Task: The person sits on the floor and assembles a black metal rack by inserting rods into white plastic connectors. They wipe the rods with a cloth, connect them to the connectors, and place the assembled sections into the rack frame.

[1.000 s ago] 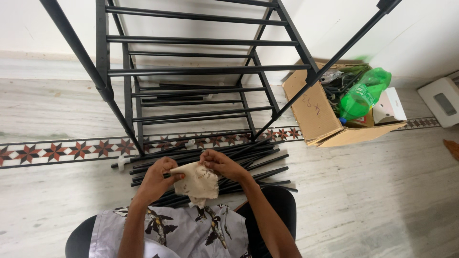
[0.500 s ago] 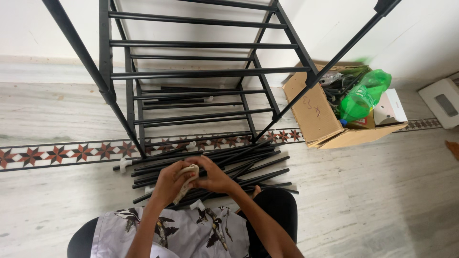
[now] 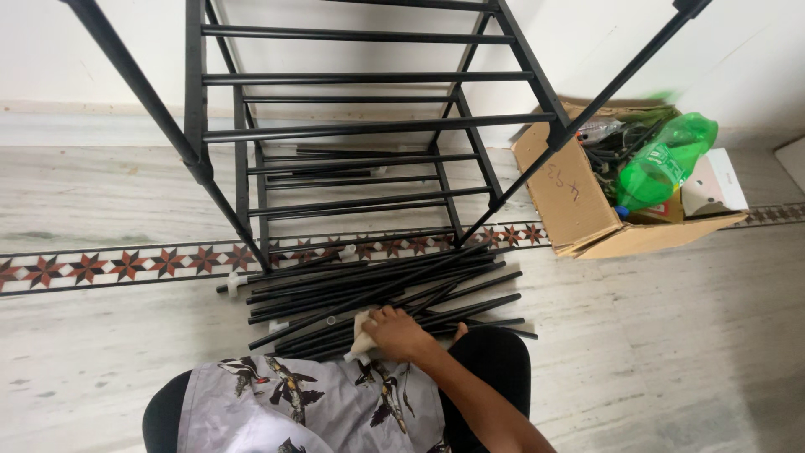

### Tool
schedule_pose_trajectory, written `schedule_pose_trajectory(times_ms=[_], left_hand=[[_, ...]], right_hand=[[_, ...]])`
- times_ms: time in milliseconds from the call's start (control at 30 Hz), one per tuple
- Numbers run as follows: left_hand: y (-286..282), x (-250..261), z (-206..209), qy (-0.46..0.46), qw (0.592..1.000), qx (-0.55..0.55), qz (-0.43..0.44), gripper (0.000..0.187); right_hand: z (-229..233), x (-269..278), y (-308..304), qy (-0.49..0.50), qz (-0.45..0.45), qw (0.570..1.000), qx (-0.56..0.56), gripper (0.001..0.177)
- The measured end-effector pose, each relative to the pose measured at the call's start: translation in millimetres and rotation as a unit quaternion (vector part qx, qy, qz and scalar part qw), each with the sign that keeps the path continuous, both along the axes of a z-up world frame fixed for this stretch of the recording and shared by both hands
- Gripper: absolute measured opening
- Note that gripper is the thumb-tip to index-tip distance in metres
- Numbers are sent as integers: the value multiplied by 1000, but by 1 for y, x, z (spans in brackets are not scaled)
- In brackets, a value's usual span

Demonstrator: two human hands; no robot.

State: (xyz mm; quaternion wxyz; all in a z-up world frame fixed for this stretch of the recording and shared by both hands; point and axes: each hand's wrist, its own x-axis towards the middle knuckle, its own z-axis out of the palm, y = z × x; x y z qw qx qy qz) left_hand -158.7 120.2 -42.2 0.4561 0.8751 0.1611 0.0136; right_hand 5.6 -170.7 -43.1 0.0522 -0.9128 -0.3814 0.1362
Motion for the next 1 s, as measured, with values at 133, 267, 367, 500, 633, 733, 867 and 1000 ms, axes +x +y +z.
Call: schedule_pose_trajectory(times_ms=[133,267,367,500,633,733,867,1000], left_hand=[[-13,11,-8,90,993,5,-77,12],[-15,21,4,93,989,26,-108,14],[-4,10,8,105,988,37,-112,16],[18,8,15,120,983,62,-122,20],[38,6,23,139,977,95,-133,25],[48,-2,30,161,969,132,-129,28],[74,-6,54,205,945,228,-119,33],[85,-27,65,295,890,320,-140,38]], right_hand=[[-13,-33,0,-205,41,974,86,38],[-6,-19,9,-106,24,994,27,32],[9,-22,6,-199,28,977,75,14],[40,-25,-4,-210,10,969,127,21],[64,-21,8,-199,-15,959,199,35],[76,-21,14,-188,-18,947,258,40],[88,-18,22,-149,5,946,287,38],[86,-23,20,-153,40,950,270,42]])
